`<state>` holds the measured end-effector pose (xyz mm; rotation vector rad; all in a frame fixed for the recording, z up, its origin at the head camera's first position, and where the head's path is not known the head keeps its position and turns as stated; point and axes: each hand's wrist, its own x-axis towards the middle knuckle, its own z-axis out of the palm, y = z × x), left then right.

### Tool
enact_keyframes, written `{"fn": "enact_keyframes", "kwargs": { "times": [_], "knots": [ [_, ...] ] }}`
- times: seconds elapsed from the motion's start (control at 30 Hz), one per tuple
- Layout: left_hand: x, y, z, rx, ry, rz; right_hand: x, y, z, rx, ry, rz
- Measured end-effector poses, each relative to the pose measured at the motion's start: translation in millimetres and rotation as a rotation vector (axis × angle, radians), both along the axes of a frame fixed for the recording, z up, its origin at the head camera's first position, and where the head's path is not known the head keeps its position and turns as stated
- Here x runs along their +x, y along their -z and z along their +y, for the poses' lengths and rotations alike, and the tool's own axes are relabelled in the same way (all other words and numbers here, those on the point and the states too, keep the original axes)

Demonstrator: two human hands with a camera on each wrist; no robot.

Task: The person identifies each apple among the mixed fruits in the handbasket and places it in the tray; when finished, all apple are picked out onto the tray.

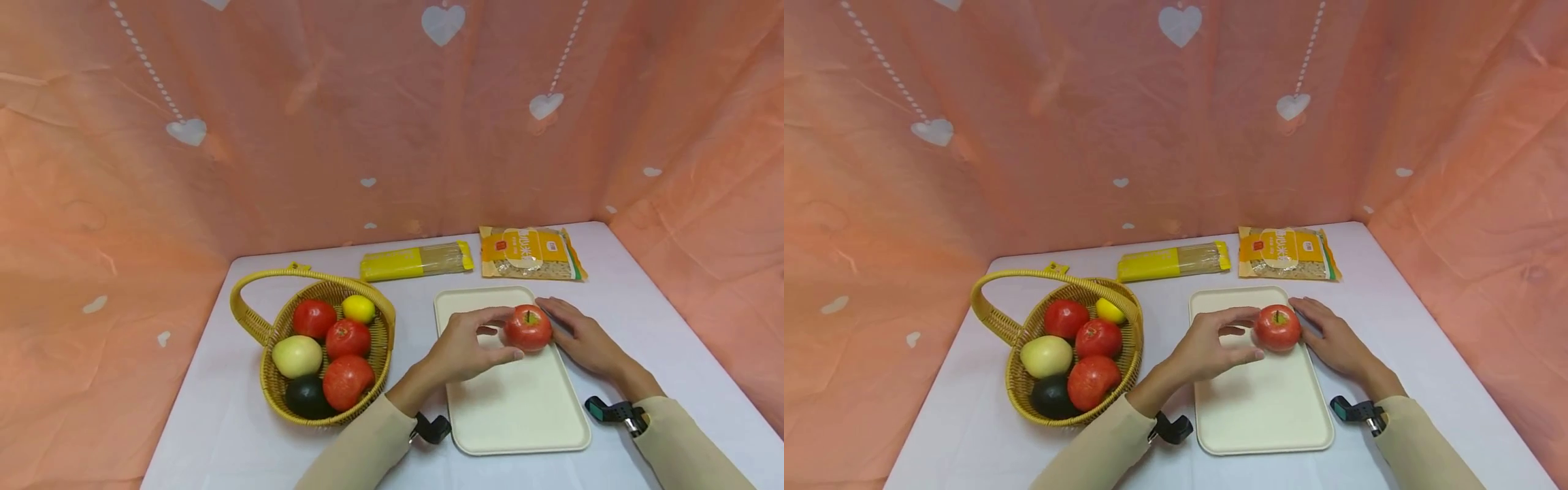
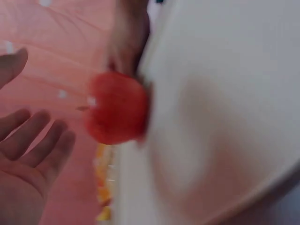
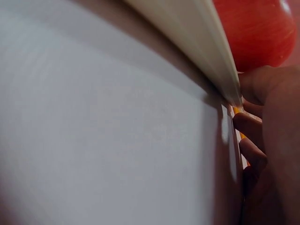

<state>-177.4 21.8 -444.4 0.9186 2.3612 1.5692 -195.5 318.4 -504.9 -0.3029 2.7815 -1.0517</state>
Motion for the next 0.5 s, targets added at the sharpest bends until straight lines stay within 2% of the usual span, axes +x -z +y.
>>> {"fn": "enact_keyframes", "kwargs": {
  "times": [0.1,0.27,0.37,0.5],
  "knots": [
    [14.0,-14.2,-15.4,0.005,0.1,0.016,1.6,-0.1,0.6,-0.006,0.0,-0.003],
    [33.8,-34.9,-46.3,-0.044,0.265,0.028,2.1,0.5,2.2,-0.017,-0.007,0.006],
    [44.3,-46.9,-70.0,-0.068,0.324,0.01,2.1,1.0,2.4,-0.028,-0.009,0.0],
    [54.5,-59.1,-108.1,-0.092,0.372,0.026,1.7,1.0,1.7,-0.039,-0.012,-0.01]
  ]
}}
